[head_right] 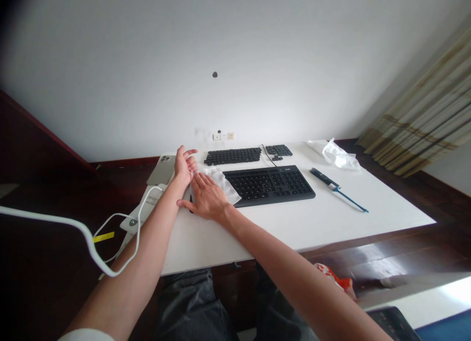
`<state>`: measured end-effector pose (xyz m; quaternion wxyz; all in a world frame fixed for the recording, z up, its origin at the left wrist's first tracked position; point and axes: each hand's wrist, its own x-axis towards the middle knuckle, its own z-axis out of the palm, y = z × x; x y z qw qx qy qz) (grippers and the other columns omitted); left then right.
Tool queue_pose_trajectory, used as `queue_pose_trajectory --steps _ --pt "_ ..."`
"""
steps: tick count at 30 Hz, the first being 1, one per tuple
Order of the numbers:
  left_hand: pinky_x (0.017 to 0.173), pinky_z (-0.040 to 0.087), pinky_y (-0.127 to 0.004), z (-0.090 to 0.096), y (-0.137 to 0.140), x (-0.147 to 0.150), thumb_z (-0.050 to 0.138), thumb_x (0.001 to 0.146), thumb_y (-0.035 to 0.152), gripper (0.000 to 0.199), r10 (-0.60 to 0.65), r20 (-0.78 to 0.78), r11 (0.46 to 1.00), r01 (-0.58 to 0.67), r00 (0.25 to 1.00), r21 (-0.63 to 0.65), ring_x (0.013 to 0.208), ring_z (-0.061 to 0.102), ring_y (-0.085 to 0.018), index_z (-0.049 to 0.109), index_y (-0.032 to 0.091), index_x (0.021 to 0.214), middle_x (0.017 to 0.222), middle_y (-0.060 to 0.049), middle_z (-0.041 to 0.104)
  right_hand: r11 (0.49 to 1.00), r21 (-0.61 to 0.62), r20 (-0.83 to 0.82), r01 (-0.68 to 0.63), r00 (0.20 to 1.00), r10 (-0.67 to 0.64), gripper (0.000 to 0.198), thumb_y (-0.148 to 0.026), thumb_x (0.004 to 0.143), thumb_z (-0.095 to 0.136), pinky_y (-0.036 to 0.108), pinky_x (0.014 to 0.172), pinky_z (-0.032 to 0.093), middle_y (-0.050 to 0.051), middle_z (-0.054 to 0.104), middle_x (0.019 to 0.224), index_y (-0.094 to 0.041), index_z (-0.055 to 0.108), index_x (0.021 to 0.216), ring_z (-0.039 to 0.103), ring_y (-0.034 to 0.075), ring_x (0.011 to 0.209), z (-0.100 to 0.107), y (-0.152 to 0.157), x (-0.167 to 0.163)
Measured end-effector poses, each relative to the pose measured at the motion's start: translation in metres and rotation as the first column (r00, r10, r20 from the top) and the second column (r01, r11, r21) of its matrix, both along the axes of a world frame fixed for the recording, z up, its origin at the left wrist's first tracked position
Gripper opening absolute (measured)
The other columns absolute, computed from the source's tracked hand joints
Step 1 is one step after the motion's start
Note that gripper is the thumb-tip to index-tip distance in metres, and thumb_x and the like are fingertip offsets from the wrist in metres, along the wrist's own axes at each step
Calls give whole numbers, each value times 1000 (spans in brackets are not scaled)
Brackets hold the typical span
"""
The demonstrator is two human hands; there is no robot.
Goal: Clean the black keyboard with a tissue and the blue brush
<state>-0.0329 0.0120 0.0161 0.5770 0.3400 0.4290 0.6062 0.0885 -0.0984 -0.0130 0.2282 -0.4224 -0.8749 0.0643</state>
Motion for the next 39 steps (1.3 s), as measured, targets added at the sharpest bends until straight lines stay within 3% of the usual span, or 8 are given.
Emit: queue_pose_trajectory --steps 8,13,20,27,39 --pt "42 15 -25 -1 0 1 50 99 69 52 35 -24 999 -34 999 8 40 14 -7 64 20 88 53 11 16 1000 28 70 0 998 -2 101 -80 107 29 57 137 31 31 48 169 2 50 162 38 41 165 -3 -9 0" --pt "42 15 -24 2 -2 3 52 98 69 52 29 -58 999 -27 998 29 40 14 -7 64 20 86 52 11 16 999 49 101 -21 995 16 97 -73 110 37 58 137 32 35 43 170 9 48 161 35 44 166 -6 -28 2" --pt "42 14 -24 -6 0 7 60 95 64 47 16 -101 996 -7 995 86 40 15 -6 67 18 84 50 11 20 995 42 66 -88 994 85 98 -75 108 40 61 136 33 34 40 172 5 44 165 36 44 166 -7 -52 10" --pt "43 15 -26 -11 0 12 64 90 55 40 52 -235 991 -21 971 135 41 19 -7 71 17 81 47 9 28 997 -23 73 -69 995 71 91 -70 110 44 57 136 36 29 43 172 1 46 166 39 41 165 4 -51 29" --pt "43 14 -23 -15 3 12 62 93 47 34 63 -240 990 -31 969 135 41 21 -7 71 15 82 46 9 29 998 -49 109 -24 994 29 77 -65 113 39 60 132 39 26 53 167 -7 52 162 51 36 158 21 -52 59"
